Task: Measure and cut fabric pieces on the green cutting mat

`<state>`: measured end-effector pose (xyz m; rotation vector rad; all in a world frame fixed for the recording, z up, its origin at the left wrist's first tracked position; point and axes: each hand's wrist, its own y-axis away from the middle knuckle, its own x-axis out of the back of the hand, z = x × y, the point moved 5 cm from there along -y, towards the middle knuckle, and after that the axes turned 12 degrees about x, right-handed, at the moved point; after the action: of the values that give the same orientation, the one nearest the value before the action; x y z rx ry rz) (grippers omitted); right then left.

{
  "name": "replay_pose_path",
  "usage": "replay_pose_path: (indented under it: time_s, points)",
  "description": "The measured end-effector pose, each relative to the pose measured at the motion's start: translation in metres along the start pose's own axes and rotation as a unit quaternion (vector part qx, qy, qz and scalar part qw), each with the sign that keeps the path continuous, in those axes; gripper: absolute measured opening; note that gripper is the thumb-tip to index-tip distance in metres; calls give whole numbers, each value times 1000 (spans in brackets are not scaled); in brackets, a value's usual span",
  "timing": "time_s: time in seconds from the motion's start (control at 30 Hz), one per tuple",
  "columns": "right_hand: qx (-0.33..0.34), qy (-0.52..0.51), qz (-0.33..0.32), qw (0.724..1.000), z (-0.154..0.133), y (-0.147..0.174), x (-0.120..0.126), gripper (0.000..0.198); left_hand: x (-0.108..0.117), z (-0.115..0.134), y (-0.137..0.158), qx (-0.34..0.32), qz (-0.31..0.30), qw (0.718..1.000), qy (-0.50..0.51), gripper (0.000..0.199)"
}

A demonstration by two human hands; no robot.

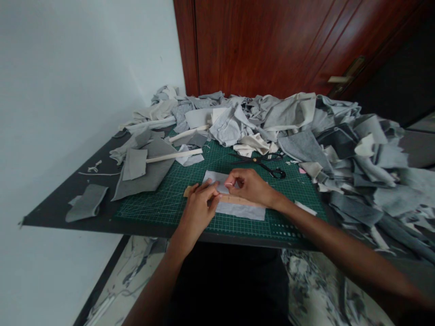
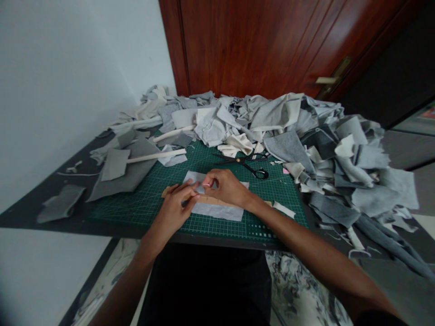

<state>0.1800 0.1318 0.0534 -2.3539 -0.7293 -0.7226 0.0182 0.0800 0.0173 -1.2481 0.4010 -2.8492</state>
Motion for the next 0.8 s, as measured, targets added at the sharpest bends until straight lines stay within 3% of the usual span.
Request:
replay_pose_path:
  time_s: [0.13,0.27,0.53,0.8]
  points:
    - [-41,-155,102,982,19,-8,-27,22,2,2,0,-6,0,1000,2,13]
    - [-60,-234,115,963,29,-6,-36,27,3,-3,-1,-6,-10,1000,-10,11]
    - [-68,-193,90,975,28,-2,-36,32,16,-27,-4,-50,-67,996,-26,21]
    - [0,-141,110,984,24,-1,-37,23,34,-44,-5,-44,-86,994,-42,27]
